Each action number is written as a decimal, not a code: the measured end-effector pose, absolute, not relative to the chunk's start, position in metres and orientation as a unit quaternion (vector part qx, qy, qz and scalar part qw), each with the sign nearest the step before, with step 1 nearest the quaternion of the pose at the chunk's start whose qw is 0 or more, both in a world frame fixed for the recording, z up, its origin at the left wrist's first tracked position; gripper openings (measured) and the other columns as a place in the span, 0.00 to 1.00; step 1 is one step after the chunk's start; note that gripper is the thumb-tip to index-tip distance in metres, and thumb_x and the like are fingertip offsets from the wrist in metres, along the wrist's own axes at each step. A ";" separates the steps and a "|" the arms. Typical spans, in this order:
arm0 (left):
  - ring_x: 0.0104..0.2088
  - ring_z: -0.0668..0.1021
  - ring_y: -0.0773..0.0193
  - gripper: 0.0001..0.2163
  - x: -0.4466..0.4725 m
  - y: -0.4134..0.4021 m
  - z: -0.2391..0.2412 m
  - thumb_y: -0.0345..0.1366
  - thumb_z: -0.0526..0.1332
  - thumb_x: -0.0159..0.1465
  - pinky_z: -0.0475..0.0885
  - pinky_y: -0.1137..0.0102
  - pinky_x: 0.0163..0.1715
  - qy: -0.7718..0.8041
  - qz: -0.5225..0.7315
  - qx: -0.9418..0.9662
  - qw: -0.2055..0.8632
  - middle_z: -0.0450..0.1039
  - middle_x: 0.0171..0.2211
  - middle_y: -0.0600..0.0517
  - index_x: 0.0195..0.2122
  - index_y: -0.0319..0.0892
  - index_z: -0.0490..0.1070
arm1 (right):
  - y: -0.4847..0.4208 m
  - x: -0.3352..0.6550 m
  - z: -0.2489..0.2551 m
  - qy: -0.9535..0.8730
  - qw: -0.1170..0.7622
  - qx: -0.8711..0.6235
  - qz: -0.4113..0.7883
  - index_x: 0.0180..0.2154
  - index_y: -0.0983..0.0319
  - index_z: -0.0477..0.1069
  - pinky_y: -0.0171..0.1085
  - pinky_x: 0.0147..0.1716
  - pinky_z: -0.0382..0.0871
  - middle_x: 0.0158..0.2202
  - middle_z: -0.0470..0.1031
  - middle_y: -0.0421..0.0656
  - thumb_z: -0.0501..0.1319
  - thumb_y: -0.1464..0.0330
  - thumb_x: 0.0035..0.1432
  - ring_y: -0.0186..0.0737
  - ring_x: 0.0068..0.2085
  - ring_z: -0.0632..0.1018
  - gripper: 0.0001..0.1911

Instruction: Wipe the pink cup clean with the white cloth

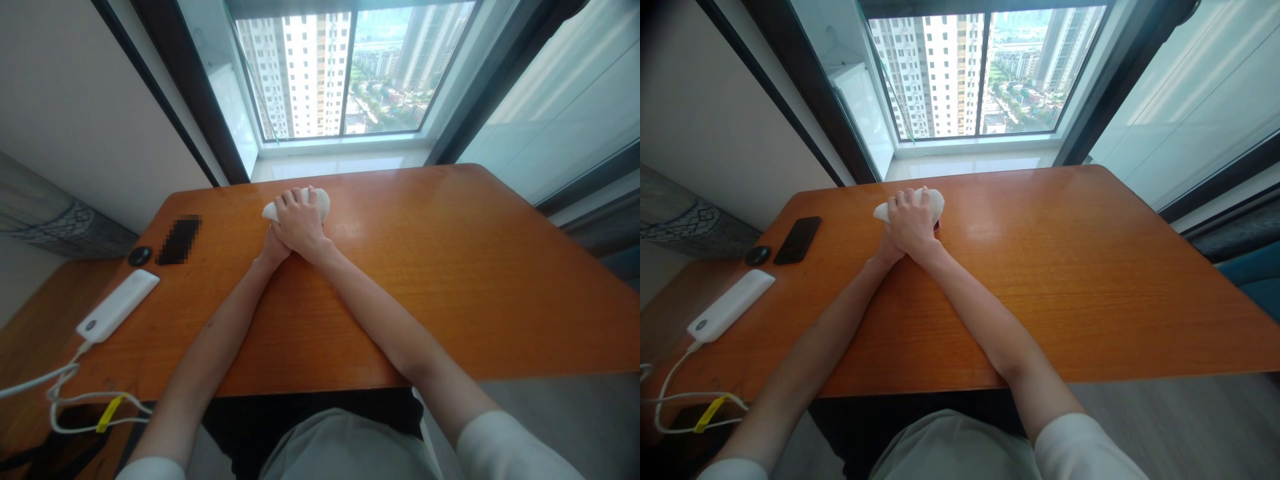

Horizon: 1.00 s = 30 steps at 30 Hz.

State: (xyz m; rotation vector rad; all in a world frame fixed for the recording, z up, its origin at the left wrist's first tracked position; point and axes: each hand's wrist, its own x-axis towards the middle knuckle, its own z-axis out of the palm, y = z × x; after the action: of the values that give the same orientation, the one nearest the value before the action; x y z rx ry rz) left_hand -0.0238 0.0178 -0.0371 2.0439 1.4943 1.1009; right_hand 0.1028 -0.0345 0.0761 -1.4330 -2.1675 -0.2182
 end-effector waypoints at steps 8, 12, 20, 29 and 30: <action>0.60 0.81 0.38 0.16 -0.024 0.019 -0.038 0.47 0.65 0.69 0.77 0.48 0.63 0.520 0.406 0.726 0.191 0.81 0.54 0.35 0.53 0.42 0.74 | -0.028 0.105 0.074 -0.805 0.246 -0.535 -0.074 0.53 0.65 0.78 0.69 0.74 0.55 0.57 0.79 0.59 0.59 0.64 0.73 0.66 0.61 0.73 0.15; 0.58 0.82 0.41 0.15 -0.023 0.017 -0.034 0.45 0.65 0.70 0.79 0.49 0.61 0.508 0.411 0.733 0.188 0.82 0.54 0.37 0.53 0.43 0.74 | -0.025 0.107 0.075 -0.795 0.241 -0.550 -0.087 0.53 0.64 0.79 0.64 0.73 0.57 0.57 0.80 0.57 0.58 0.63 0.74 0.63 0.60 0.74 0.15; 0.57 0.83 0.42 0.18 -0.016 0.007 -0.016 0.46 0.61 0.75 0.78 0.50 0.59 0.478 0.411 0.748 0.209 0.81 0.56 0.38 0.62 0.44 0.71 | -0.013 0.117 0.086 -0.771 0.239 -0.589 -0.037 0.51 0.63 0.80 0.57 0.59 0.69 0.55 0.83 0.55 0.55 0.62 0.76 0.62 0.57 0.77 0.18; 0.50 0.84 0.41 0.14 -0.010 0.001 -0.006 0.36 0.57 0.75 0.77 0.45 0.57 0.517 0.391 0.736 0.194 0.79 0.51 0.38 0.61 0.43 0.65 | 0.008 0.130 0.095 -0.736 0.275 -0.609 0.106 0.43 0.62 0.84 0.51 0.56 0.72 0.49 0.86 0.55 0.52 0.57 0.77 0.62 0.53 0.84 0.25; 0.50 0.84 0.41 0.14 -0.011 0.001 -0.006 0.35 0.57 0.74 0.77 0.44 0.57 0.520 0.390 0.735 0.194 0.79 0.50 0.38 0.60 0.44 0.65 | 0.010 0.131 0.095 -0.728 0.281 -0.613 0.125 0.42 0.63 0.84 0.51 0.55 0.72 0.47 0.86 0.56 0.52 0.56 0.77 0.63 0.52 0.84 0.25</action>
State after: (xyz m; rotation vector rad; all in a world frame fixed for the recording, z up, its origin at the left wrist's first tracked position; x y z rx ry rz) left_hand -0.0107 0.0014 -0.0060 2.0608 1.4579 1.0936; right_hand 0.1310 0.0101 0.0952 -1.6431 -1.9506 0.3359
